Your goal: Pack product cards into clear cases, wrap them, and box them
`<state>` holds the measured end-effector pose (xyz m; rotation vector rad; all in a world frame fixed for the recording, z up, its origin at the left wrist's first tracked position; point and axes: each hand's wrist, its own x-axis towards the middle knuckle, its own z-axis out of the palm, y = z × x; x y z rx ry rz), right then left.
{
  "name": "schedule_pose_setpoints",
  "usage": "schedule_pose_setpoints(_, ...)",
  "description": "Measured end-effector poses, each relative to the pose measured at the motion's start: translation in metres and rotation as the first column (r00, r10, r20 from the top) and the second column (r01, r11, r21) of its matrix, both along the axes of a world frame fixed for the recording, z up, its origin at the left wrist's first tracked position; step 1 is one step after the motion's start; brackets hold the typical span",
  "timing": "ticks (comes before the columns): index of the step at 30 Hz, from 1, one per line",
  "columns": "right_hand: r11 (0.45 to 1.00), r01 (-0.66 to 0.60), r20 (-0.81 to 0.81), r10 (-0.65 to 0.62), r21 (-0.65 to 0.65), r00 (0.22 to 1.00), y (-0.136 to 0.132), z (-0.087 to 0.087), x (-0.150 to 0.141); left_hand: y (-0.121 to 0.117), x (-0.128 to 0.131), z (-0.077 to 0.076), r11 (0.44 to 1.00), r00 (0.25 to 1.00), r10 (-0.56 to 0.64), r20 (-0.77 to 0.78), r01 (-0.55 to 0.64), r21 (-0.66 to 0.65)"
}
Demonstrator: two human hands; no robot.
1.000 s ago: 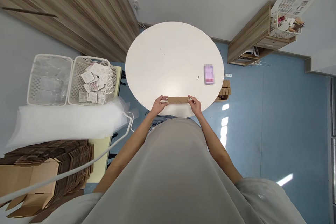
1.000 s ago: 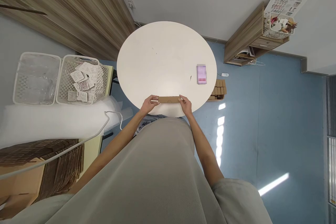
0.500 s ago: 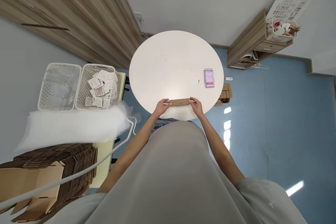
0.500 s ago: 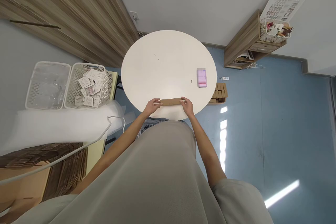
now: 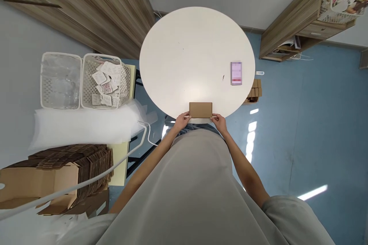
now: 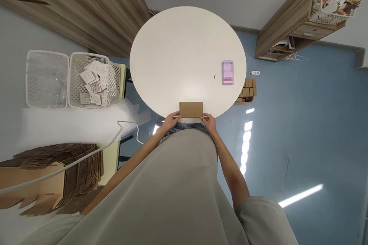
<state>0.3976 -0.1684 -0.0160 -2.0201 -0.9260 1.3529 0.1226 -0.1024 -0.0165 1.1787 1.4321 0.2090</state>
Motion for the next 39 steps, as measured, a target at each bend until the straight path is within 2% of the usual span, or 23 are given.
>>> schedule_pose_setpoints(4,0.999,0.034,-0.001,-0.034,-0.012,0.999,-0.004,-0.01,-0.002,0.0,0.003,-0.011,0.999,0.997,0.019,-0.081,-0.022,-0.036)
schedule_pose_setpoints(8,0.991,0.127,-0.146,-0.131,-0.038,0.981,0.001,-0.009,-0.003,0.005,0.002,-0.007,0.995,0.996,0.083,-0.031,-0.084,-0.046)
schedule_pose_setpoints(13,0.964,0.24,-0.427,-0.266,-0.114,0.864,0.007,0.004,0.0,0.013,0.007,0.018,0.972,0.959,0.229,0.164,-0.216,-0.094)
schedule_pose_setpoints(17,0.939,0.326,-0.489,-0.338,-0.113,0.804,0.011,0.024,0.008,0.018,0.014,0.041,0.938,0.904,0.341,0.258,-0.307,-0.163)
schedule_pose_setpoints(22,0.916,0.395,-0.528,-0.37,-0.069,0.765,0.01,0.051,0.01,0.014,0.016,0.067,0.895,0.838,0.44,0.323,-0.382,-0.23)
schedule_pose_setpoints(26,0.893,0.447,-0.535,-0.4,-0.046,0.744,0.001,0.066,0.001,0.002,0.011,0.085,0.894,0.81,0.448,0.378,-0.391,-0.22)
schedule_pose_setpoints(30,0.882,0.471,-0.548,-0.408,-0.028,0.731,-0.02,0.077,-0.011,-0.016,0.004,0.098,0.895,0.799,0.446,0.402,-0.397,-0.203)
schedule_pose_setpoints(34,0.878,0.479,-0.539,-0.401,0.006,0.741,-0.048,0.091,-0.019,-0.039,0.002,0.104,0.895,0.784,0.442,0.436,-0.416,-0.161)
schedule_pose_setpoints(39,0.863,0.504,-0.496,-0.425,0.029,0.757,-0.09,0.111,-0.018,-0.08,0.014,0.105,0.891,0.751,0.438,0.494,-0.436,-0.127)
